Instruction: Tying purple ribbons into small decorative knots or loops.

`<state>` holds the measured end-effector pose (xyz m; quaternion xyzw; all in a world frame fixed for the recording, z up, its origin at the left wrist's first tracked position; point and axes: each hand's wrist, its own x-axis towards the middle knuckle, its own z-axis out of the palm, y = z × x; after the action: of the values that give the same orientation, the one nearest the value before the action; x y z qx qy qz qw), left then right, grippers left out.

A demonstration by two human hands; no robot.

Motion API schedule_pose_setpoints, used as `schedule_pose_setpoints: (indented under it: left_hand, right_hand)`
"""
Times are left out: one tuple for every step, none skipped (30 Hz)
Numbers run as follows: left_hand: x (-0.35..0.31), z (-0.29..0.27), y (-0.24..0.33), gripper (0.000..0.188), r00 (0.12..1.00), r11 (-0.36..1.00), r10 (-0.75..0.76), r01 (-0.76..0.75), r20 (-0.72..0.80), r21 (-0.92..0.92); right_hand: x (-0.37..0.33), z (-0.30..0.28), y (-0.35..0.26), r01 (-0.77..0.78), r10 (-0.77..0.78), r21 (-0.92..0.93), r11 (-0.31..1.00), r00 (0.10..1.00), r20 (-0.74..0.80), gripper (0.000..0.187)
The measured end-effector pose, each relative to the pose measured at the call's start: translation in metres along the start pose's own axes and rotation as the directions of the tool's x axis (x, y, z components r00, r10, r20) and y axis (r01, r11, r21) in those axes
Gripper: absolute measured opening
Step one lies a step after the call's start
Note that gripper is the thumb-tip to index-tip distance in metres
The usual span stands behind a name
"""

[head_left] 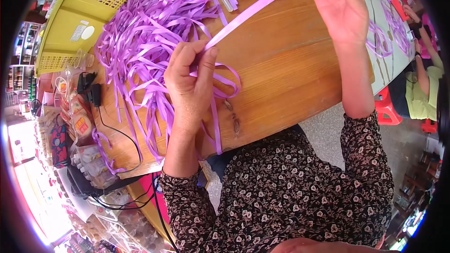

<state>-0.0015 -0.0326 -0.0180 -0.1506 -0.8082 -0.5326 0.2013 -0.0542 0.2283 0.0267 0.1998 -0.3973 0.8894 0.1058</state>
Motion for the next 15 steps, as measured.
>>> schedule_pose_setpoints:
  left_hand:
    - [0.0,0.0,-0.001,0.006,1.0,1.0,0.003,-0.003,0.0,0.001]
    - [-0.001,0.001,0.0,0.004,0.997,0.993,-0.081,0.081,0.014,-0.082]
    - [-0.001,0.001,0.0,0.006,0.986,0.972,-0.162,0.166,0.036,-0.164]
    - [0.0,-0.001,-0.001,0.006,0.986,0.973,-0.164,0.167,0.034,-0.161]
    - [0.002,-0.002,-0.002,0.011,0.945,0.76,-0.276,0.325,0.173,-0.563]
    - [0.002,-0.004,-0.002,0.015,0.888,0.367,-0.307,0.443,0.343,-0.818]
    - [0.0,-0.007,0.001,0.015,0.888,0.374,-0.315,0.441,0.335,-0.816]
    - [-0.001,-0.006,0.004,0.019,0.874,0.247,-0.367,0.422,0.319,-0.872]
    - [-0.001,-0.005,0.004,0.022,0.854,0.118,-0.419,0.388,0.308,-0.914]
    - [0.0,-0.008,-0.001,0.023,0.884,-0.001,-0.294,0.38,0.364,-0.925]
    - [0.0,-0.008,-0.001,0.023,0.884,-0.004,-0.292,0.38,0.364,-0.925]
    - [0.0,-0.007,0.0,0.023,0.892,-0.075,-0.296,0.334,0.341,-0.94]
    - [-0.001,-0.009,0.001,0.023,0.899,-0.139,-0.308,0.282,0.312,-0.949]
    - [0.0,-0.008,-0.004,0.022,0.921,-0.16,-0.269,0.246,0.282,-0.956]
    - [-0.002,-0.009,-0.003,0.022,0.922,-0.16,-0.271,0.241,0.277,-0.957]
  right_hand:
    - [0.004,-0.005,-0.002,-0.017,0.025,0.15,0.989,0.998,-0.051,0.015]
    - [0.008,-0.009,-0.004,-0.014,0.022,0.15,0.989,0.999,-0.05,0.015]
    - [0.012,-0.011,-0.006,0.003,-0.007,-0.079,0.997,0.999,-0.05,0.016]
    - [0.014,-0.012,-0.005,0.016,-0.03,-0.299,0.954,0.999,-0.043,0.017]
    - [0.013,0.001,-0.002,0.014,-0.028,-0.297,0.955,0.999,-0.044,0.017]
    - [0.009,0.019,0.007,0.338,-0.311,-0.786,0.518,0.93,0.195,0.019]
    - [0.008,0.034,0.015,0.503,-0.355,-0.845,-0.182,0.768,0.533,0.021]
    - [0.005,0.032,0.022,0.501,-0.353,-0.846,-0.184,0.769,0.533,0.021]
    - [-0.002,0.026,0.036,0.542,-0.214,-0.84,-0.017,0.819,0.532,0.026]
    - [-0.007,0.027,0.043,0.546,-0.069,-0.824,0.15,0.837,0.542,0.032]
    - [-0.012,0.03,0.047,0.547,-0.068,-0.825,0.146,0.837,0.543,0.032]
    - [-0.02,0.036,0.05,0.513,0.061,-0.802,0.304,0.83,0.554,0.034]
    - [-0.027,0.042,0.057,0.448,0.187,-0.767,0.459,0.796,0.576,0.038]
    - [-0.034,0.046,0.065,0.45,0.189,-0.765,0.46,0.792,0.58,0.038]
    - [-0.042,0.049,0.074,0.076,0.368,-0.703,0.707,0.809,0.458,0.041]
